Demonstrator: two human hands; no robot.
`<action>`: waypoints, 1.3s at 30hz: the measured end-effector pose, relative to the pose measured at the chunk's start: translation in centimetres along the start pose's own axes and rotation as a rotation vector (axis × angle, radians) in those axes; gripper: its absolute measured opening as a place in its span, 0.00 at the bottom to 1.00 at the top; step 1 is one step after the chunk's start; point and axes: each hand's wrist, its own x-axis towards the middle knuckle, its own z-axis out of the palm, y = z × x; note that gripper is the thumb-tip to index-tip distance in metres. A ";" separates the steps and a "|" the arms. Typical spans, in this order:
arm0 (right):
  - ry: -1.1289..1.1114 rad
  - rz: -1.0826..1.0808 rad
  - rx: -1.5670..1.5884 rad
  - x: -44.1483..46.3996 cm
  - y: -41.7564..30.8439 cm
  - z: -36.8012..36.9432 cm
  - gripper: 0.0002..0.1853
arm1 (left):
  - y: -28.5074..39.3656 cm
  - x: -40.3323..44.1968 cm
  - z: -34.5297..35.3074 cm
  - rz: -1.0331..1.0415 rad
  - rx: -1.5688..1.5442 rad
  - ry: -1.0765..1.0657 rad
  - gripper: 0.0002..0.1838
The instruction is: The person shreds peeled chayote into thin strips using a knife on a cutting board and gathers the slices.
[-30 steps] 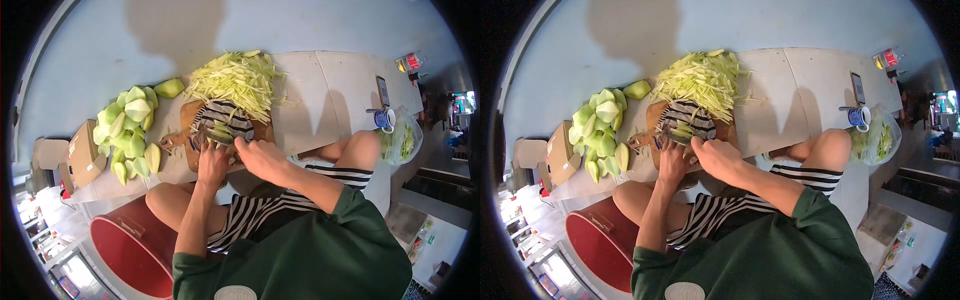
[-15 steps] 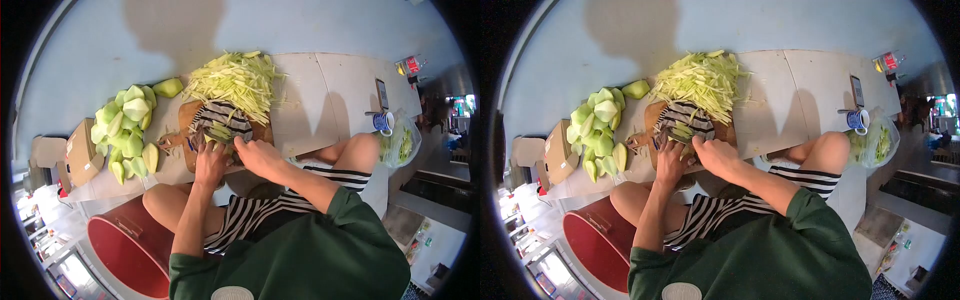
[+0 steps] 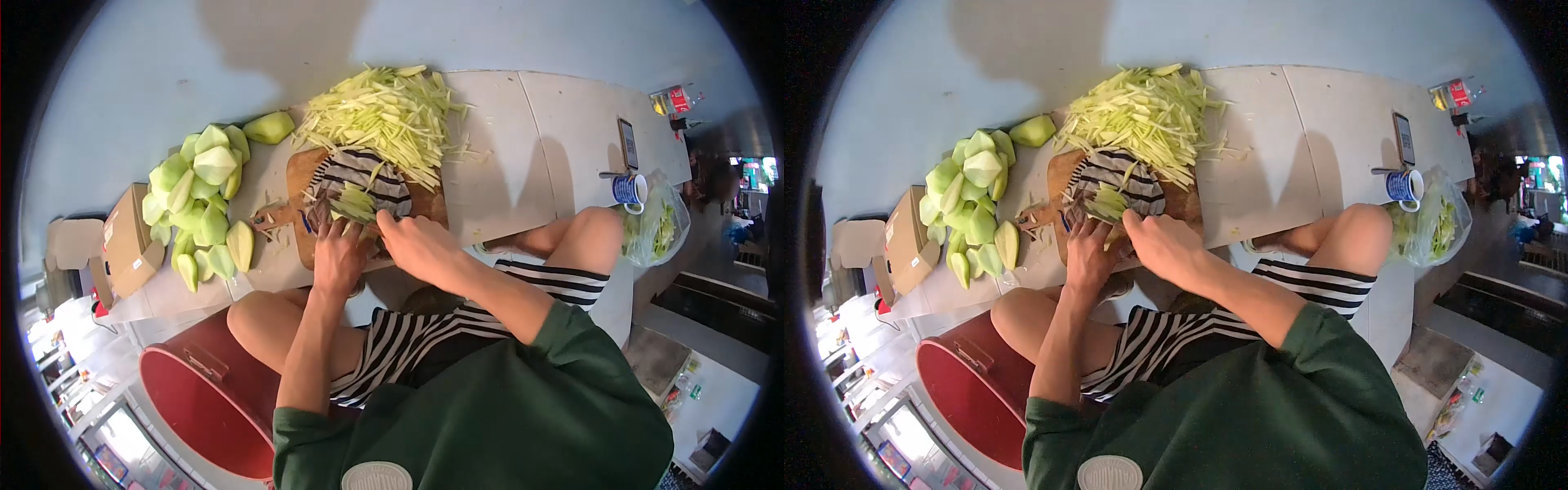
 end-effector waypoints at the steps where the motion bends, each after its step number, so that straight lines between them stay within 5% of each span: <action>1: 0.018 0.002 0.034 0.7 0.4 0.1 0.15 | 0.8 0.3 -1.0 -0.073 0.019 -0.096 0.21; 7: -0.028 0.005 0.009 0.0 -1.6 -2.9 0.13 | -0.2 -0.4 0.2 0.044 0.015 0.084 0.20; 39: -0.029 0.017 -0.048 -0.4 -0.5 -0.4 0.13 | -0.6 -0.5 1.2 0.022 0.006 0.157 0.14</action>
